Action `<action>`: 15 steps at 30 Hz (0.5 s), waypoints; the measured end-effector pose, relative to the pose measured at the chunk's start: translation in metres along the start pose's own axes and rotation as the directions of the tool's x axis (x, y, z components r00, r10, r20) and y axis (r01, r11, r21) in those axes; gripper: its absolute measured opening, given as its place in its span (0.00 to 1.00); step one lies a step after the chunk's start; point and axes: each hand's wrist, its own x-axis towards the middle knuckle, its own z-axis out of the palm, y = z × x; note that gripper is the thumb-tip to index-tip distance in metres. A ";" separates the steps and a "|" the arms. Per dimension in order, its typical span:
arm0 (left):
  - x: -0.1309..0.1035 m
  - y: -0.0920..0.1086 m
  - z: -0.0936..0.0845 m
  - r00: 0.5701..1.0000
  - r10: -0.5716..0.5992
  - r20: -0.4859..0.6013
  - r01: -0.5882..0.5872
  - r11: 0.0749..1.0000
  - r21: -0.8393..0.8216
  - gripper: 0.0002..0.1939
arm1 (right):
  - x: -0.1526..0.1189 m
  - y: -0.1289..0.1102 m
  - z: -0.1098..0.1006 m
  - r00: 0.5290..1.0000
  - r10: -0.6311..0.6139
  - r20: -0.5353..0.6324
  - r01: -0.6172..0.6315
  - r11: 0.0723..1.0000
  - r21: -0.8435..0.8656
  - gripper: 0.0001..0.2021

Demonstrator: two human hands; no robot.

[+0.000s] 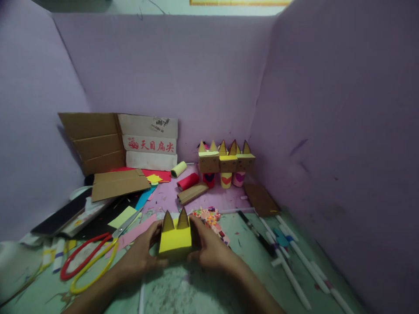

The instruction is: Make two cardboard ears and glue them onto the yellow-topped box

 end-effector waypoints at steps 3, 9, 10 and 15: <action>0.000 -0.002 -0.001 1.000 -0.011 0.014 0.011 1.000 -0.005 0.39 | 0.001 0.002 0.000 1.000 -0.015 -0.002 0.015 1.000 -0.012 0.44; -0.001 -0.006 -0.025 0.993 -0.099 0.069 0.113 0.960 -0.254 0.50 | -0.006 -0.014 0.000 1.000 -0.008 0.026 0.011 0.997 -0.082 0.49; -0.001 -0.003 -0.030 0.994 -0.109 -0.006 0.103 0.956 -0.276 0.48 | -0.008 -0.020 0.000 1.000 -0.012 -0.013 0.010 0.994 -0.113 0.49; 0.000 0.020 -0.031 0.911 -0.104 -0.399 0.060 0.991 -0.122 0.24 | -0.010 -0.040 -0.006 0.868 -0.254 -0.427 0.083 0.921 -0.380 0.24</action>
